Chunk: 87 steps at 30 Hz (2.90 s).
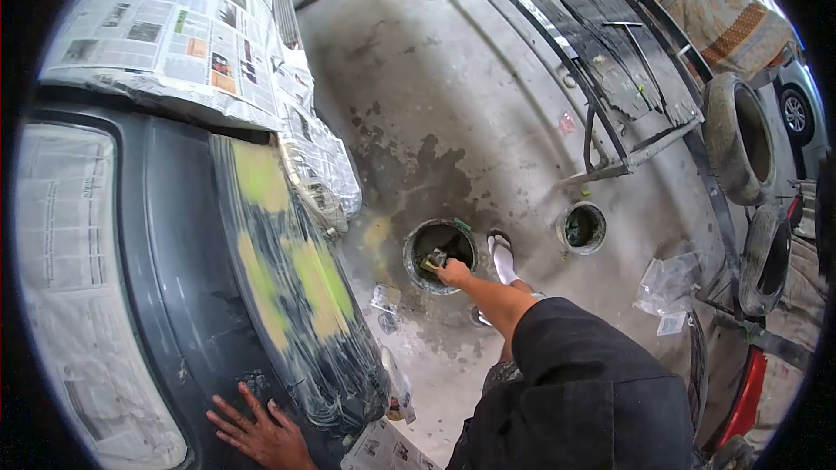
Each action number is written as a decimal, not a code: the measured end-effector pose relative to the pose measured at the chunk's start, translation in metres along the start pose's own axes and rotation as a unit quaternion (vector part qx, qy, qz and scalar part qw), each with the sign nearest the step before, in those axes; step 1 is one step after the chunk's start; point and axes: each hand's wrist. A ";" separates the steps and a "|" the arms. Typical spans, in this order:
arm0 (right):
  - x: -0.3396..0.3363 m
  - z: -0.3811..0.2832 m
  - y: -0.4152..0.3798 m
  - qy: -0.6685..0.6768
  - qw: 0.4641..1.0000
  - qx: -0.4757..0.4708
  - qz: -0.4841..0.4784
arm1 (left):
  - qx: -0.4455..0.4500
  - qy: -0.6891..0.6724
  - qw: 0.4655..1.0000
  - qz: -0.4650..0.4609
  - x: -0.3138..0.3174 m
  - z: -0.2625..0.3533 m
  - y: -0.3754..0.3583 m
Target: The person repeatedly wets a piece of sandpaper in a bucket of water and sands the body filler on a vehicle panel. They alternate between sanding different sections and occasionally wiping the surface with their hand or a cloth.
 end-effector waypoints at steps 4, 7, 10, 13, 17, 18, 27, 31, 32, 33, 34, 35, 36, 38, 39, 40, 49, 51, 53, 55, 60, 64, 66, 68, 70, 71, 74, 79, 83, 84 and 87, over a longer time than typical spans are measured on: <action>-0.044 0.027 -0.009 -0.042 0.992 -0.110 0.042 | 0.008 -0.096 0.995 0.019 0.009 0.000 -0.003; -0.107 0.023 -0.029 0.047 0.986 -0.113 0.117 | 0.054 -0.154 0.986 -0.021 0.016 0.003 -0.007; -0.164 0.046 0.015 0.150 0.948 -0.191 0.205 | 0.124 -0.243 0.959 -0.077 0.021 0.024 -0.015; -0.268 0.013 0.030 0.205 0.926 -0.222 0.226 | 0.164 -0.439 0.863 -0.191 0.046 0.070 -0.039; -0.433 -0.051 0.107 0.221 0.866 -0.308 0.327 | 0.098 -0.577 0.746 -0.318 0.060 0.166 -0.079; -0.476 -0.083 0.115 0.242 0.850 -0.306 0.353 | 0.065 -0.598 0.710 -0.365 0.062 0.196 -0.091; -0.779 -0.252 0.310 -0.020 0.816 -0.250 0.520 | 0.062 -0.585 0.443 -0.677 0.007 0.343 -0.043; -0.820 -0.259 0.392 -0.145 0.826 -0.147 0.525 | 0.125 -0.570 0.618 -0.527 -0.049 0.374 0.075; -0.818 -0.263 0.388 -0.142 0.811 -0.165 0.543 | 0.123 -0.567 0.610 -0.540 -0.066 0.379 0.108; -0.826 -0.263 0.395 -0.143 0.810 -0.170 0.542 | 0.120 -0.569 0.609 -0.539 -0.073 0.388 0.131; -0.837 -0.260 0.401 -0.090 0.840 -0.177 0.506 | 0.124 -0.593 0.606 -0.516 -0.078 0.396 0.149; -0.843 -0.259 0.407 -0.037 0.865 -0.182 0.466 | 0.129 -0.616 0.601 -0.492 -0.084 0.404 0.165; -0.842 -0.268 0.395 -0.039 0.865 -0.187 0.464 | 0.136 -0.632 0.594 -0.478 -0.091 0.414 0.184; -0.837 -0.289 0.343 -0.001 0.833 -0.179 0.523 | 0.132 -0.669 0.563 -0.467 -0.102 0.434 0.214; -0.838 -0.293 0.325 0.045 0.823 -0.251 0.508 | 0.119 -0.689 0.540 -0.468 -0.108 0.446 0.227; -0.836 -0.295 0.306 0.091 0.807 -0.320 0.487 | 0.111 -0.712 0.508 -0.472 -0.122 0.452 0.243; -0.572 -0.340 0.002 0.251 0.836 -0.429 -0.233 | -0.180 -0.833 -0.204 -0.481 -0.188 0.502 0.293; -0.514 -0.331 -0.041 0.025 0.825 -0.477 -0.301 | -0.167 -0.861 -0.248 -0.412 -0.191 0.481 0.274; -0.470 -0.321 -0.059 -0.117 0.749 -0.598 -0.260 | -0.176 -0.831 -0.322 -0.417 -0.170 0.465 0.243; -0.429 -0.321 -0.094 -0.219 0.688 -0.683 -0.110 | -0.207 -0.840 -0.309 -0.395 -0.167 0.419 0.215; -0.275 -0.237 -0.099 -0.149 0.661 -0.735 -0.016 | -0.266 -0.897 -0.145 -0.320 -0.151 0.334 0.128; -0.195 -0.233 -0.132 0.247 0.871 -0.290 -0.310 | -0.174 -0.909 0.030 -0.377 -0.104 0.231 0.050; -0.166 -0.270 -0.163 0.310 0.854 -0.282 -0.309 | -0.174 -0.902 0.266 -0.291 -0.074 0.190 0.006; -0.148 -0.320 -0.192 0.387 0.824 -0.285 -0.300 | -0.193 -0.868 0.427 -0.163 -0.053 0.139 -0.045; -0.133 -0.374 -0.217 0.408 0.778 -0.364 -0.310 | -0.355 -0.796 0.458 -0.175 -0.077 0.079 -0.081; -0.125 -0.400 -0.225 0.411 0.740 -0.423 -0.323 | -0.389 -0.777 0.475 -0.140 -0.080 0.058 -0.103; -0.073 -0.476 -0.217 0.167 0.658 -0.727 -0.107 | -0.483 -0.683 0.528 -0.146 -0.105 0.015 -0.163; 0.038 -0.478 -0.225 0.073 0.646 -0.754 0.097 | -0.568 -0.619 0.509 -0.190 -0.118 -0.001 -0.212; 0.086 -0.359 -0.342 -0.068 0.574 -0.813 -0.068 | -0.576 -0.555 0.565 -0.202 -0.104 -0.016 -0.202; 0.091 -0.337 -0.371 -0.033 0.517 -0.846 -0.128 | -0.577 -0.548 0.582 -0.166 -0.093 -0.021 -0.195; 0.114 -0.304 -0.398 -0.073 0.300 -0.920 -0.243 | -0.537 -0.576 0.612 -0.071 -0.053 -0.041 -0.186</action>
Point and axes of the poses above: each hand's wrist, its own y-axis towards the middle knuckle, its own x-axis out of the palm, z = x × y, and after that the axes turned 6 degrees about -x, right-handed
